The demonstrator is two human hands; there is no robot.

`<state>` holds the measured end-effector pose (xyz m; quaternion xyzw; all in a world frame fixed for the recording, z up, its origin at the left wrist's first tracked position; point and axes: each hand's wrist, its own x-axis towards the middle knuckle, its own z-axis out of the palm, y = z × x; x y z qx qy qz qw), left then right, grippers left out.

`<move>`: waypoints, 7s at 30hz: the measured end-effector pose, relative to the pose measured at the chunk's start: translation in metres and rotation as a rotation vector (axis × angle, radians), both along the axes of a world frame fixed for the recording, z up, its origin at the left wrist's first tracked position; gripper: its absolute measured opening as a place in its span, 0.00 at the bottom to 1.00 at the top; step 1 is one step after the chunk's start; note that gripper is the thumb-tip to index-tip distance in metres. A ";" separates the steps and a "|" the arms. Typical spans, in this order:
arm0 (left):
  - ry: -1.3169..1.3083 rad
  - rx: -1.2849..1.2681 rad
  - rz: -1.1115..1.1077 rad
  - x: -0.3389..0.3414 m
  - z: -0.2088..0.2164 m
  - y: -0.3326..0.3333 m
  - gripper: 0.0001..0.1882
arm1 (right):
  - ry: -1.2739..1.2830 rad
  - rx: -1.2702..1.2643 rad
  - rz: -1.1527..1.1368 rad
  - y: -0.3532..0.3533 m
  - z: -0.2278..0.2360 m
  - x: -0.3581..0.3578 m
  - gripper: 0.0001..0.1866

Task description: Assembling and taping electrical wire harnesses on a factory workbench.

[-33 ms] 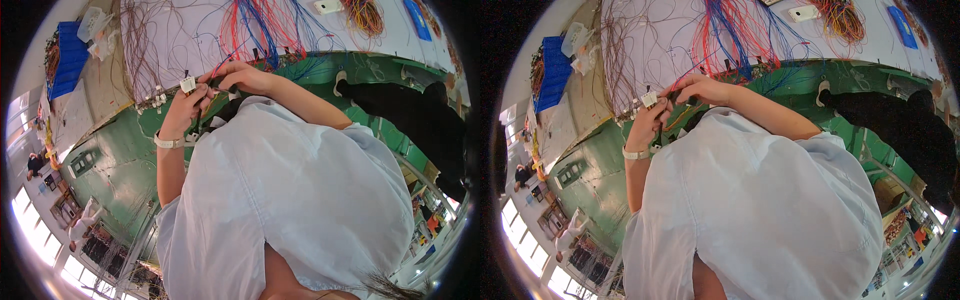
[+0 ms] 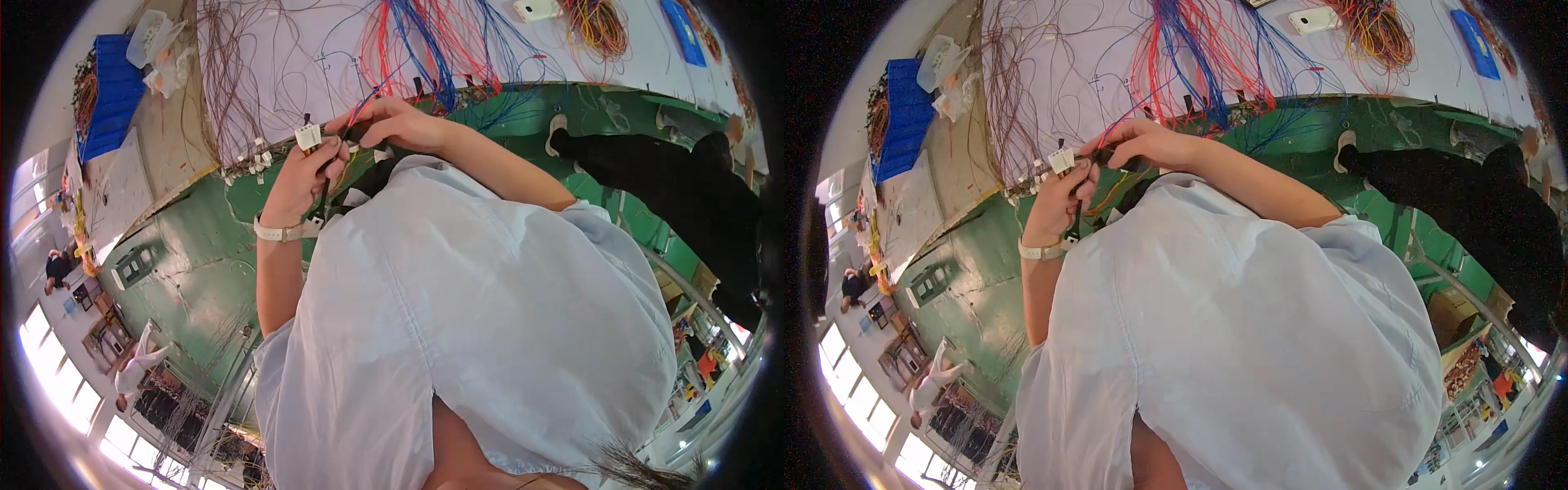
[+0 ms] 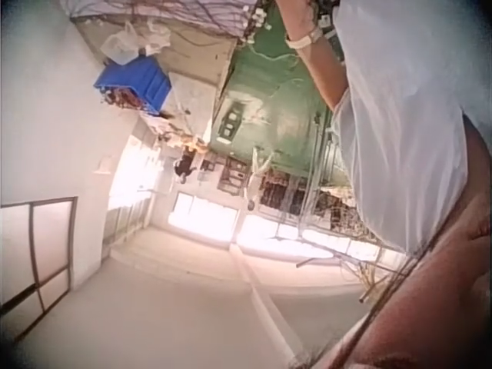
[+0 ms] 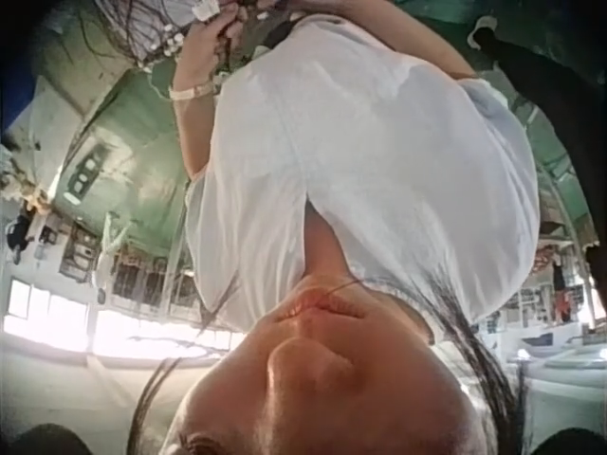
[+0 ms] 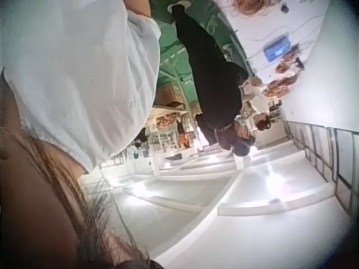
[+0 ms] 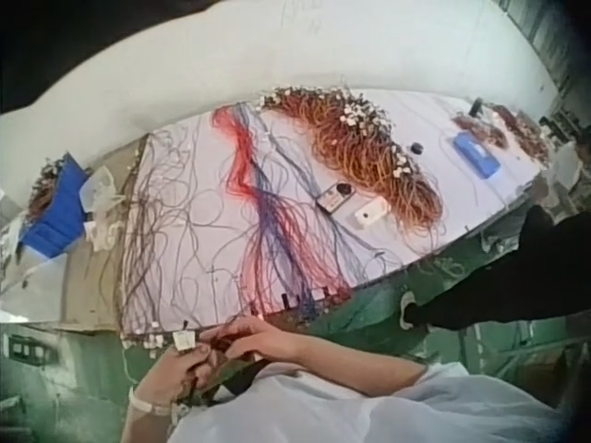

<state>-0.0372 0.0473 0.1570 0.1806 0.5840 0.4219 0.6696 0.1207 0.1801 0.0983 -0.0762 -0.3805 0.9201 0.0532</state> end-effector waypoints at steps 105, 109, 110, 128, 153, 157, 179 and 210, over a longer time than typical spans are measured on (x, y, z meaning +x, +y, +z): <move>0.106 0.762 0.851 0.071 0.023 -0.126 0.25 | -0.115 0.840 -0.565 -0.176 0.065 0.007 0.05; 0.149 0.976 1.098 0.068 0.069 -0.220 0.12 | 0.029 0.813 -0.329 -0.261 0.088 0.019 0.03; 0.172 1.031 1.110 0.067 0.083 -0.242 0.12 | 0.022 0.818 -0.334 -0.271 0.087 0.022 0.03; 1.361 1.432 1.738 0.138 0.241 -0.518 0.18 | -0.268 1.435 -0.991 -0.197 -0.087 -0.013 0.14; 0.437 1.651 0.936 0.097 0.225 -0.418 0.16 | -0.562 -0.430 -0.295 -0.037 -0.173 0.068 0.10; 0.458 1.731 0.983 0.152 0.264 -0.371 0.10 | -0.605 -0.455 -0.084 -0.080 -0.194 0.054 0.11; 0.371 0.824 1.332 0.019 0.145 -0.376 0.09 | -0.750 1.374 0.013 0.013 -0.146 0.057 0.12; 0.412 0.655 -0.668 0.112 -0.032 -0.202 0.07 | -0.305 -0.583 -0.529 -0.202 -0.050 0.104 0.21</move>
